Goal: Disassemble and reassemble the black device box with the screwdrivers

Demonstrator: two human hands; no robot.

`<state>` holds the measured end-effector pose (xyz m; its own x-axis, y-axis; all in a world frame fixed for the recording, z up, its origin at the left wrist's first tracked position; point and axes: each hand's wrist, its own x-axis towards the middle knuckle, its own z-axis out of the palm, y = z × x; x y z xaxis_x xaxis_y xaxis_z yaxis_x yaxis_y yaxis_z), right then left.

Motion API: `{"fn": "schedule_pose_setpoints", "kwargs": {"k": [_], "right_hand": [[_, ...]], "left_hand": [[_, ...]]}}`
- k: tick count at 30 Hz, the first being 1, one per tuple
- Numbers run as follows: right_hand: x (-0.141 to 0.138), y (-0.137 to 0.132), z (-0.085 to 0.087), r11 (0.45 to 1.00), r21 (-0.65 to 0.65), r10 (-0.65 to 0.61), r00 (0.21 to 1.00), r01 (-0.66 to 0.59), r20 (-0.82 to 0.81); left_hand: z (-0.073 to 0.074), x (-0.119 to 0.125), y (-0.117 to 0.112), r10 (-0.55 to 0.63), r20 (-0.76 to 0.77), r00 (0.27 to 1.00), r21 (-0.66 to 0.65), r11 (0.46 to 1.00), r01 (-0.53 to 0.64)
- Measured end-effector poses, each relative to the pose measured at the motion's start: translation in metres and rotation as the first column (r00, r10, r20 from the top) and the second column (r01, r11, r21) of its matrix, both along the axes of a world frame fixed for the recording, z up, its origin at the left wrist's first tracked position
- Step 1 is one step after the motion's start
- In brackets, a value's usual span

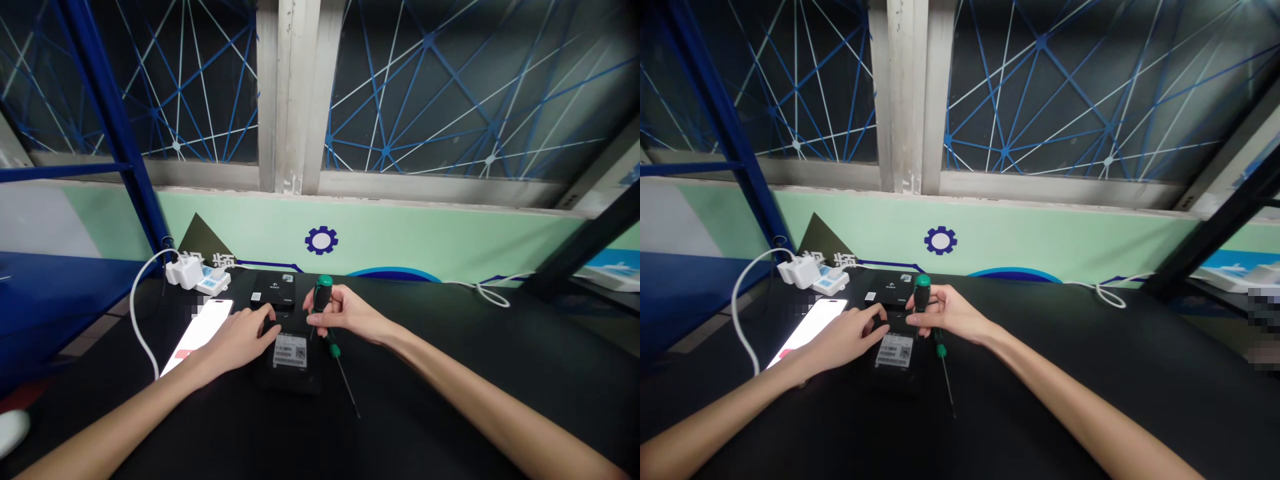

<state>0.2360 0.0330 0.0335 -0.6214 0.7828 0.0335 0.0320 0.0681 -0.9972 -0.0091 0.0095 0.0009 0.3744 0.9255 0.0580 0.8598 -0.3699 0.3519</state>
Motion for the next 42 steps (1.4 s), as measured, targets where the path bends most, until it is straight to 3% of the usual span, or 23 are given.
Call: {"fn": "schedule_pose_setpoints", "kwargs": {"k": [14, 26, 42], "right_hand": [[0.0035, 0.0038, -0.0014, 0.994, -0.078, 0.068, 0.992, -0.076, -0.102], [0.0035, 0.0015, 0.0026, 0.995, -0.081, 0.051, 0.998, -0.054, -0.035], [0.0039, 0.0019, -0.0002, 0.991, -0.108, 0.065, 0.993, -0.075, -0.096]], "left_hand": [[-0.0014, -0.0004, 0.0012, -0.004, 0.002, 1.000, -0.029, 1.000, 0.004], [0.0004, 0.0003, 0.0004, -0.010, 0.005, 1.000, -0.034, 0.999, 0.010], [0.0010, 0.0005, -0.0010, -0.015, 0.012, 1.000, -0.030, 0.999, 0.015]]}}
